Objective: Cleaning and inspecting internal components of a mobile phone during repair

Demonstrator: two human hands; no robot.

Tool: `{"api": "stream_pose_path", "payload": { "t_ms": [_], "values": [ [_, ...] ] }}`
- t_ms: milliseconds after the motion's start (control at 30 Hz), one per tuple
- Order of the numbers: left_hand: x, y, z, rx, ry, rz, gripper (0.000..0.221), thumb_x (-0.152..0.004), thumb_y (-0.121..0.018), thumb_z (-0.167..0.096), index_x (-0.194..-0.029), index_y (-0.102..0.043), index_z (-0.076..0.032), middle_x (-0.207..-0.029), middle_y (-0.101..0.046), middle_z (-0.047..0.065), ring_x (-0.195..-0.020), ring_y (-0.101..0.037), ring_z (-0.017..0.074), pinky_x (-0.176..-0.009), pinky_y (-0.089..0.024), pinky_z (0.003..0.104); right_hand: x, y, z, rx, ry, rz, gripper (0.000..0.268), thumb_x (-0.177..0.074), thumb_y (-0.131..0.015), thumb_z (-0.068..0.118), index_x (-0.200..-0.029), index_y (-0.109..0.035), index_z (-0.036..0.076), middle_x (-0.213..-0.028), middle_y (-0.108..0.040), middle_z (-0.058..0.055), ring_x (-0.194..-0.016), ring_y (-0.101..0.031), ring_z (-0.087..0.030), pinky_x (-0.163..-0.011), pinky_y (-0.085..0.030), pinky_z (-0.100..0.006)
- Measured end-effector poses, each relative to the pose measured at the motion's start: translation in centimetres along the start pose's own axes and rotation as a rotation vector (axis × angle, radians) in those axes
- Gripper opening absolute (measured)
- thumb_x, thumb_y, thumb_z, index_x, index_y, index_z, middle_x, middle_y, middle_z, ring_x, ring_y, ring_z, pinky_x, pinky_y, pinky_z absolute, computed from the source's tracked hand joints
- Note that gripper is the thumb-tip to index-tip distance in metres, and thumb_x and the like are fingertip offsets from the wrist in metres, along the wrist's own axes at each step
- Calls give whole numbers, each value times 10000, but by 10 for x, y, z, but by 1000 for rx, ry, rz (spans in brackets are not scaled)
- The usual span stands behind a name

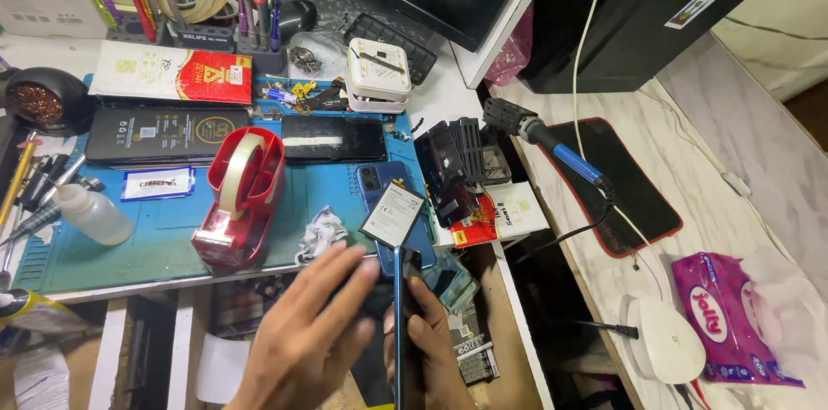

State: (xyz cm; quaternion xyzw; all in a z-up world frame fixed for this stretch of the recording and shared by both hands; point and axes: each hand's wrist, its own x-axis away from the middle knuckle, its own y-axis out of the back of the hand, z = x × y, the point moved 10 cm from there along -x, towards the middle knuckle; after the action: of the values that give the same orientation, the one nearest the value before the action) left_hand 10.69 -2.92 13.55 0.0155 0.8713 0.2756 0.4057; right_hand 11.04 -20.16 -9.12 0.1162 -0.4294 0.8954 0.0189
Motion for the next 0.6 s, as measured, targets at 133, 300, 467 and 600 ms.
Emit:
{"api": "stream_pose_path", "payload": {
  "t_ms": [133,300,467,600],
  "values": [
    [42,-17,-33,-112,-296,55,344,-1095,-459,-315,-1402,-566,-201,-1416,-556,267,-1331,-573,482,-1117,-508,593,4,-5,5,13,53,143,550,-906,-751,228,-1428,-575,233,-937,-581,-243,-565,-577,-216,-438,-503,-300],
    [18,-27,2,-166,-265,124,589,-1056,-293,-619,-1511,-488,-301,-1602,-351,235,-1504,-347,459,-1227,-327,596,-1,22,-9,-18,-47,17,665,-808,-816,233,-1427,-573,250,-986,-655,-194,-713,-664,-198,-523,-519,-260],
    [-23,-9,40,-194,104,45,726,-1017,-572,-367,-1621,-259,-112,-1685,-224,281,-1543,-294,492,-1219,-326,518,-2,3,-8,-119,-114,137,578,-891,-735,167,-1434,-560,260,-988,-575,-256,-464,-646,-285,-336,-541,-297],
    [-2,9,30,-43,142,-89,640,-969,-619,-75,-1546,-355,14,-1510,-530,271,-1405,-544,383,-1175,-438,432,2,-16,1,-48,-24,246,539,-934,-729,189,-1446,-562,204,-950,-581,-258,-411,-581,-261,-354,-463,-280]
  ]
}}
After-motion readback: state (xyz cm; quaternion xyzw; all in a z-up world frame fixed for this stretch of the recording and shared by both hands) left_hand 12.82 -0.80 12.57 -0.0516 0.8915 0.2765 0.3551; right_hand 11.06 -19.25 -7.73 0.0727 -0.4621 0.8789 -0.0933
